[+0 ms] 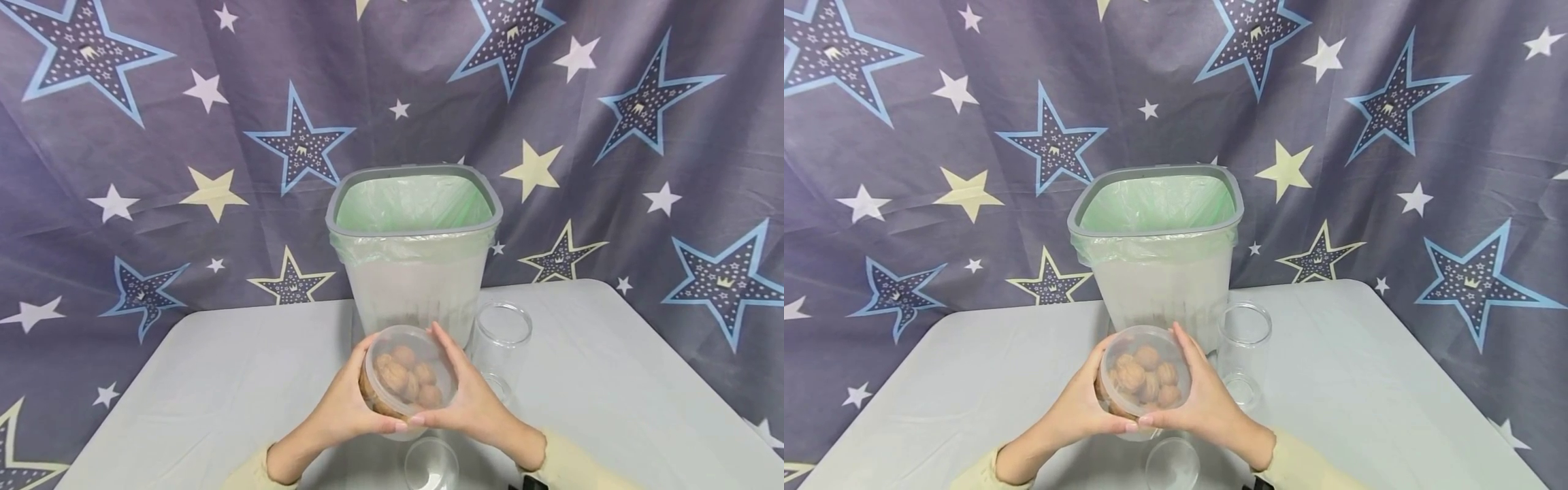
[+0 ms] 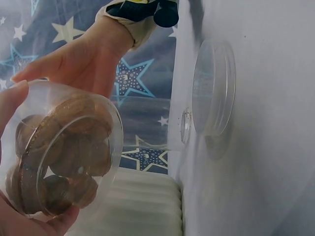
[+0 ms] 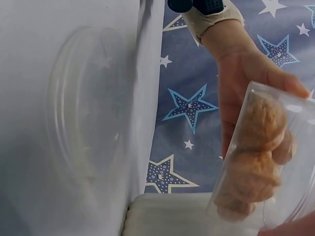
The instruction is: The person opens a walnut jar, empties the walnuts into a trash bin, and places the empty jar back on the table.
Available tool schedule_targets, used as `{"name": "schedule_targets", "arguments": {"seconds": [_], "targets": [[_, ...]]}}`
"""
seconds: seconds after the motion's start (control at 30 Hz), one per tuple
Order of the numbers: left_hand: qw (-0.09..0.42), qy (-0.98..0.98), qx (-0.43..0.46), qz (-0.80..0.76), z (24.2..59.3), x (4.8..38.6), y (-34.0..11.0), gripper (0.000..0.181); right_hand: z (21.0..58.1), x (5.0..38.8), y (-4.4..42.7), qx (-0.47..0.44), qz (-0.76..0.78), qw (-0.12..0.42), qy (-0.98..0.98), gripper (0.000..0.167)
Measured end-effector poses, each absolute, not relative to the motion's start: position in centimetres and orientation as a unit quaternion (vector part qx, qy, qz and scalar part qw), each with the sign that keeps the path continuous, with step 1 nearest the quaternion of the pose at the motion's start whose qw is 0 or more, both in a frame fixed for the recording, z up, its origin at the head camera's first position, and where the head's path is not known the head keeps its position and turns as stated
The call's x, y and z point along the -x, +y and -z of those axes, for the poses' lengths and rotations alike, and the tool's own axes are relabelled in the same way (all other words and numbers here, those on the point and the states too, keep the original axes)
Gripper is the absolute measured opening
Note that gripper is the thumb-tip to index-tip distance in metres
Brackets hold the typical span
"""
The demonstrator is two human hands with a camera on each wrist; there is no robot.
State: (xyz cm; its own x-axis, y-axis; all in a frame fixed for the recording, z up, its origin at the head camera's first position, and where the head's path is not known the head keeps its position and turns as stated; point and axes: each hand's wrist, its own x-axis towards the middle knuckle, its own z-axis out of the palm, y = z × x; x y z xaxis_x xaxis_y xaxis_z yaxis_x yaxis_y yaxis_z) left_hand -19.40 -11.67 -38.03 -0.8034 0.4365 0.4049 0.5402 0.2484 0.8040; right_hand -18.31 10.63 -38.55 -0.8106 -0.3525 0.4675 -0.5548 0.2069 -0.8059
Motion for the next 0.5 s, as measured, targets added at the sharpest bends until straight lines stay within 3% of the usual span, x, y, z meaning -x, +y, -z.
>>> {"name": "schedule_targets", "arguments": {"seconds": [0.5], "targets": [[0.013, -0.753, 0.348, 0.557, 38.2, 19.7, -12.0, 0.107, 37.8, 19.3, 11.9, -0.364, -0.529, 0.056, -0.764, 0.117]]}}
